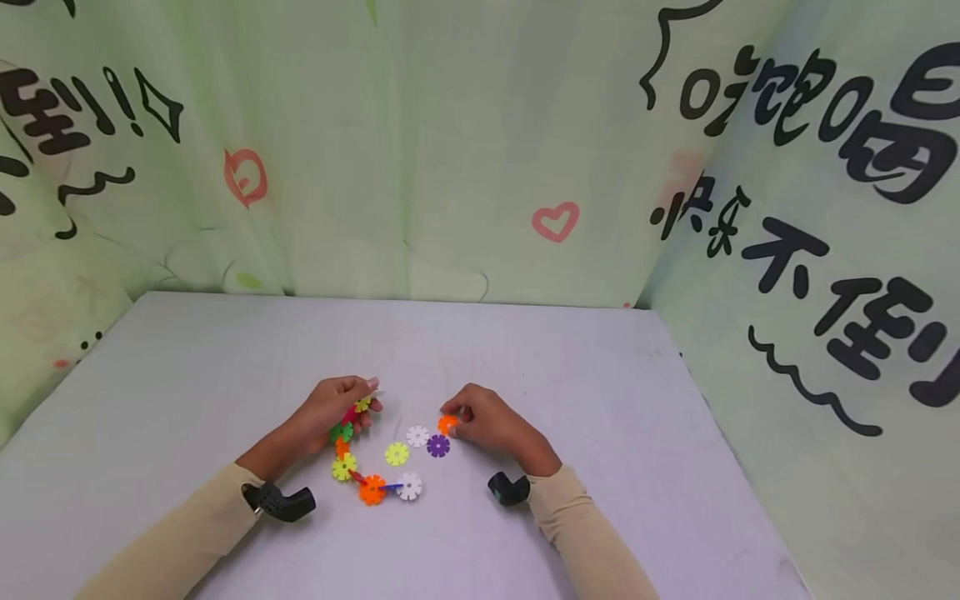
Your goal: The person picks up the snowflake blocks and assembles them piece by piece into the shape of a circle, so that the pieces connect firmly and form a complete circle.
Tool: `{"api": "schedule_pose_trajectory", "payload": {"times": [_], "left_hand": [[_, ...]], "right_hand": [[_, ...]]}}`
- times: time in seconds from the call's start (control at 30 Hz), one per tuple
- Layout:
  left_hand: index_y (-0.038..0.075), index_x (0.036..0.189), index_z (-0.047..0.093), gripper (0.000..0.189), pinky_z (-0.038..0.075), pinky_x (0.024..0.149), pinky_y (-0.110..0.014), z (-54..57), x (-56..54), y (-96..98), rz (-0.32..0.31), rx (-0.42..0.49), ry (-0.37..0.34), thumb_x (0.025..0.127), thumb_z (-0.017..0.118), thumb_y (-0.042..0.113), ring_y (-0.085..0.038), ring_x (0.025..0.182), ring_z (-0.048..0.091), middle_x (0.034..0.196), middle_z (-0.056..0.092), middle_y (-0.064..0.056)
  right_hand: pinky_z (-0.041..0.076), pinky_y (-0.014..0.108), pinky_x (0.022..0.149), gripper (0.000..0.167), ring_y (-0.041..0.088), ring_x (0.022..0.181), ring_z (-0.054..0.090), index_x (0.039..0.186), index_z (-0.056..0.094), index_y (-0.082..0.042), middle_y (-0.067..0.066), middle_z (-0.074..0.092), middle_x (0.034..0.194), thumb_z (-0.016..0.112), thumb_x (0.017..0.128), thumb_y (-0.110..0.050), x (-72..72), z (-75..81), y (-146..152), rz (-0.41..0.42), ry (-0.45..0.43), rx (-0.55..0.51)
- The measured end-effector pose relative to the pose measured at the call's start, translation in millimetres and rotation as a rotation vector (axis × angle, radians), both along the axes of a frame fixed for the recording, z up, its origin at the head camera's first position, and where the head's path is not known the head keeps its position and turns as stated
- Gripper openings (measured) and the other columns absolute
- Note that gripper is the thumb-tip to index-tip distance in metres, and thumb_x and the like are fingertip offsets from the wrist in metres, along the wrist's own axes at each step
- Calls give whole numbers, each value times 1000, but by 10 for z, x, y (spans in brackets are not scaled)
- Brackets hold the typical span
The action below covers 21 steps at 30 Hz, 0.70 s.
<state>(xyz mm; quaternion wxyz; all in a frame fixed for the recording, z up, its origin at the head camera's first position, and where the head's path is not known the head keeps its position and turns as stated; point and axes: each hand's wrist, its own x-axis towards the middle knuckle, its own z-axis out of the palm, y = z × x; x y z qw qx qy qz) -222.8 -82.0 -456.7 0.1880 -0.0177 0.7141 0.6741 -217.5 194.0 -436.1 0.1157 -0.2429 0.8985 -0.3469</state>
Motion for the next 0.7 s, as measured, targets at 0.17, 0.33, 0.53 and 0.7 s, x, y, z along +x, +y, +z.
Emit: {"api": "schedule_pose_trajectory", "payload": {"times": [0.17, 0.33, 0.53, 0.7], "left_hand": [[-1, 107, 63, 42, 50, 60, -27, 7, 10, 3, -2, 2, 2, 95, 62, 39, -19, 65, 58, 91, 66, -10], [0, 107, 64, 40, 50, 60, -27, 17, 15, 10, 1, -8, 2, 95, 62, 38, -19, 65, 58, 91, 66, -10], [0, 108, 65, 39, 49, 60, -27, 37, 23, 15, -7, -7, 4, 96, 62, 37, -19, 65, 57, 91, 65, -10], [-1, 108, 66, 37, 49, 60, -26, 49, 31, 20, -8, -7, 12, 97, 61, 35, -18, 64, 56, 91, 65, -10]], "right_hand": [[46, 27, 69, 21, 14, 77, 50, 104, 70, -7, -2, 57, 91, 76, 83, -4, -15, 6, -16, -31, -11, 42], [47, 27, 68, 20, 15, 76, 51, 98, 64, -9, -2, 56, 84, 74, 83, 0, -25, 21, -49, -77, -41, 55], [48, 26, 71, 19, 15, 77, 53, 98, 67, -8, 0, 60, 85, 67, 85, 5, -45, 36, -55, -76, -16, 46], [50, 28, 76, 17, 16, 82, 55, 102, 69, -6, 2, 63, 91, 64, 88, 3, -66, 47, -88, -84, 20, 5]]}}
